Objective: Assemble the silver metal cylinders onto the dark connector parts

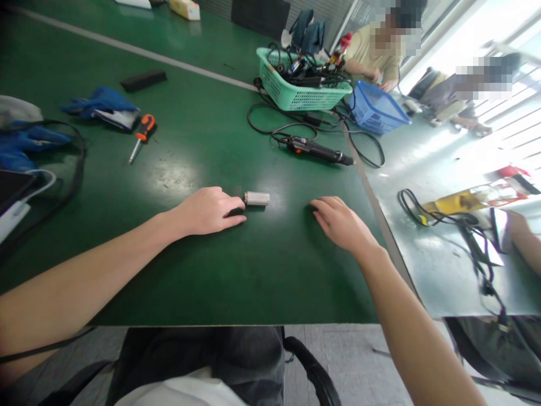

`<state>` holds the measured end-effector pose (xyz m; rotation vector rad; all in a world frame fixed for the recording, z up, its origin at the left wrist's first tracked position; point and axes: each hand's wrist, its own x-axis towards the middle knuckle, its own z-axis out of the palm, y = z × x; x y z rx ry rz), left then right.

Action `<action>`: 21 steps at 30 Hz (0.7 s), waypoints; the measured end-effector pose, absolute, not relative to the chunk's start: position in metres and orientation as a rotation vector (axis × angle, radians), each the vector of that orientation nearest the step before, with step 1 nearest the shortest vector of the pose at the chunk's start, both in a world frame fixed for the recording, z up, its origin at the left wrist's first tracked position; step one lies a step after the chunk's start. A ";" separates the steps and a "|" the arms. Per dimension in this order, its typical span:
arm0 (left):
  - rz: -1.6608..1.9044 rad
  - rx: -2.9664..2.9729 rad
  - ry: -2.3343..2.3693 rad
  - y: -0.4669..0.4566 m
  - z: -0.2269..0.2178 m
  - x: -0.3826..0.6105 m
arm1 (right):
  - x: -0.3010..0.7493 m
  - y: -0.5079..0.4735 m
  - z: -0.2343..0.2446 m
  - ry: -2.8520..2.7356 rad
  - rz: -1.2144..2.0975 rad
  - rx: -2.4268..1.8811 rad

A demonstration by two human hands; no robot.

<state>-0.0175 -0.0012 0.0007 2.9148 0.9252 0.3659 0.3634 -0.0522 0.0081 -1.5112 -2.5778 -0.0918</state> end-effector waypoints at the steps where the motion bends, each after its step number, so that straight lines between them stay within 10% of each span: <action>1: 0.370 2.914 0.928 -0.002 0.001 -0.018 | 0.379 -0.046 0.004 -2.538 -0.144 -1.575; 21: 0.387 2.867 0.924 -0.003 0.007 -0.019 | 0.410 -0.022 -0.018 -2.234 -0.327 -1.823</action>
